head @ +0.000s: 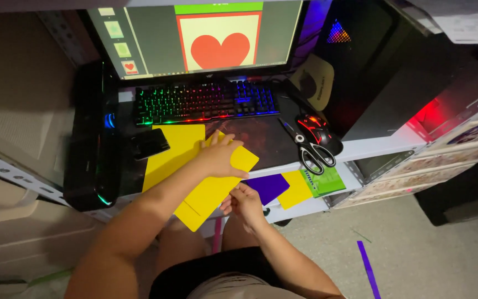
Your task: The person is organizing printed fruit cards and cutting yellow paper with scissors at a desk.
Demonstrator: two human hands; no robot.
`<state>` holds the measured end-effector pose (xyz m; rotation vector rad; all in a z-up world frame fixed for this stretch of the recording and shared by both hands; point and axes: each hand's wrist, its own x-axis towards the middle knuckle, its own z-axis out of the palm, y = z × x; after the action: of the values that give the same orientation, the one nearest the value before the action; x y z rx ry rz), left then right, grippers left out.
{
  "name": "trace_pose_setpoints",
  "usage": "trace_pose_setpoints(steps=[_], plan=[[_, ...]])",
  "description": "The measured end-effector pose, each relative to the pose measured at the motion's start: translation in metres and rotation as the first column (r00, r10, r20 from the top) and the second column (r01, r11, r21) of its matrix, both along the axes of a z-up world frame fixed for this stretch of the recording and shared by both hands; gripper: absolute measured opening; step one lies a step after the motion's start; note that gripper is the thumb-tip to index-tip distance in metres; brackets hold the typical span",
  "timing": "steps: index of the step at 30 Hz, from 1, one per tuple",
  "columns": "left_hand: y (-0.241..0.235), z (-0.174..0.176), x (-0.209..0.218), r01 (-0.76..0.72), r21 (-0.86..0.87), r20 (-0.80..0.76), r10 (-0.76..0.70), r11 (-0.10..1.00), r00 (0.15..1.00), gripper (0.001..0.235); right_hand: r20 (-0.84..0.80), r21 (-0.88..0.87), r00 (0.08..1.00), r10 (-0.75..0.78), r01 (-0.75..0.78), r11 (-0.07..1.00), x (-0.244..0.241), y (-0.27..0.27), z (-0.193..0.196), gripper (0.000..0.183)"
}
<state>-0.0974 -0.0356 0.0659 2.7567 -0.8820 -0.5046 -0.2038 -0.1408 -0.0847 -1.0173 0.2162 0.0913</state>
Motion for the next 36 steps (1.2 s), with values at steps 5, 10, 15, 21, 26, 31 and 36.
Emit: trace_pose_setpoints(steps=[5, 10, 15, 21, 26, 31, 36], plan=[[0.014, -0.002, -0.003, 0.037, -0.057, -0.01, -0.038, 0.998, 0.999, 0.102, 0.008, 0.027, 0.999, -0.04, 0.04, 0.999, -0.012, 0.009, 0.024, 0.017], [0.016, -0.017, 0.017, 0.041, -0.051, 0.014, -0.04, 0.998, 0.999, 0.092, 0.001, 0.022, 0.999, -0.039, 0.038, 0.999, -0.011, 0.008, 0.026, 0.02], [0.017, -0.062, 0.088, 0.005, 0.029, 0.112, -0.008, 1.0, 0.994, 0.045, 0.136, -0.143, 0.987, -0.085, 0.104, 0.984, 0.001, -0.007, -0.015, 0.021], [0.035, -0.05, 0.107, 0.185, -0.166, -0.035, -0.194, 0.968, 0.98, 0.035, 0.216, -0.192, 0.956, -0.197, 0.239, 0.952, -0.019, -0.036, 0.001, 0.023], [0.05, -0.001, 0.042, 0.073, -0.331, -0.118, -0.118, 0.941, 0.986, 0.036, 0.309, -0.175, 0.938, -0.154, 0.216, 0.961, -0.017, -0.061, -0.02, 0.023], [0.059, 0.009, -0.019, 0.154, -0.501, 0.077, -0.133, 0.852, 0.988, 0.026, 0.43, -0.135, 0.896, -0.114, 0.189, 0.973, -0.01, -0.087, -0.041, 0.031], [0.056, 0.002, -0.058, 0.275, -0.497, 0.266, -0.157, 0.823, 0.951, 0.023, 0.593, -0.408, 0.804, 0.047, 0.249, 0.879, -0.014, -0.088, -0.009, 0.025]])
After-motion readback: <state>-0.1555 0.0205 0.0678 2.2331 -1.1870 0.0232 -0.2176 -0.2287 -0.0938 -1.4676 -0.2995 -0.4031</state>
